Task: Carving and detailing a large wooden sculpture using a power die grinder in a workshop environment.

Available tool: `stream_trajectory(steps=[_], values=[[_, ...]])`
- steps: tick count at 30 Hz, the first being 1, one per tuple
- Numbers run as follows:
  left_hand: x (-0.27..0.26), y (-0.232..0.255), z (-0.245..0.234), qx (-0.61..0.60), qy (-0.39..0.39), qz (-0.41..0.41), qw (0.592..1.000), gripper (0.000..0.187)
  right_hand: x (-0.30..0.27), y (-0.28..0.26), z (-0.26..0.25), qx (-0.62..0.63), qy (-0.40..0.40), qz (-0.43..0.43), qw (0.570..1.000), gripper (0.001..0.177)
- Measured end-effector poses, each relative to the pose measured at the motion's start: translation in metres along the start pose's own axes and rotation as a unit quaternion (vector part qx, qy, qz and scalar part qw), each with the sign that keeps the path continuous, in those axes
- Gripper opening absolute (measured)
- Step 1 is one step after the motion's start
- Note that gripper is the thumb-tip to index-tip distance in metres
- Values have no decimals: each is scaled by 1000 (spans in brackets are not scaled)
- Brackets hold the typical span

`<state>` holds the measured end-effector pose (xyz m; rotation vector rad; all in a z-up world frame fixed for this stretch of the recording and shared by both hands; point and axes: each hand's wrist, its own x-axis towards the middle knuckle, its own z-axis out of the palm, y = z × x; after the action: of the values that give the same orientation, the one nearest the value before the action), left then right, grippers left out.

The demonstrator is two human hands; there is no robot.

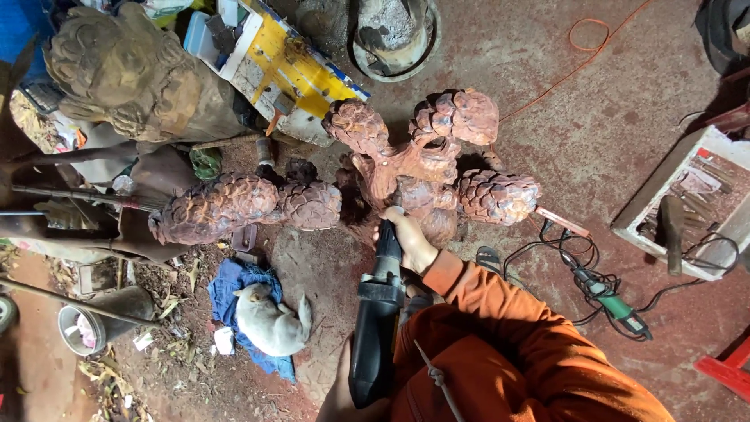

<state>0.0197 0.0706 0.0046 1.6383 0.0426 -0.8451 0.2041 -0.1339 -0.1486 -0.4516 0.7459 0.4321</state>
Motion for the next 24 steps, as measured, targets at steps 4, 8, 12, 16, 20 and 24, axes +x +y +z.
stream_trajectory(steps=[4, 8, 12, 16, 20, 24], values=[[-3, -24, -18, 79, 0, -46, 996, 124, -10, -4, 12, 35, -34, -7, 999, 14], [0, -13, -18, 79, 8, -41, 996, 116, -12, -1, 13, 51, -38, 1, 998, 15], [10, -10, -23, 97, -28, 94, 990, 92, -3, 9, -3, 34, -5, -22, 999, 4], [7, -32, -42, 96, -45, 18, 994, 115, 0, 14, -3, 38, 32, -16, 999, 12], [7, -20, -51, 62, -47, 30, 997, 102, -3, 15, 14, 51, 14, -30, 998, 14], [14, -48, -71, 31, -50, 72, 996, 115, -7, 14, 27, 40, -5, -60, 997, 15]])
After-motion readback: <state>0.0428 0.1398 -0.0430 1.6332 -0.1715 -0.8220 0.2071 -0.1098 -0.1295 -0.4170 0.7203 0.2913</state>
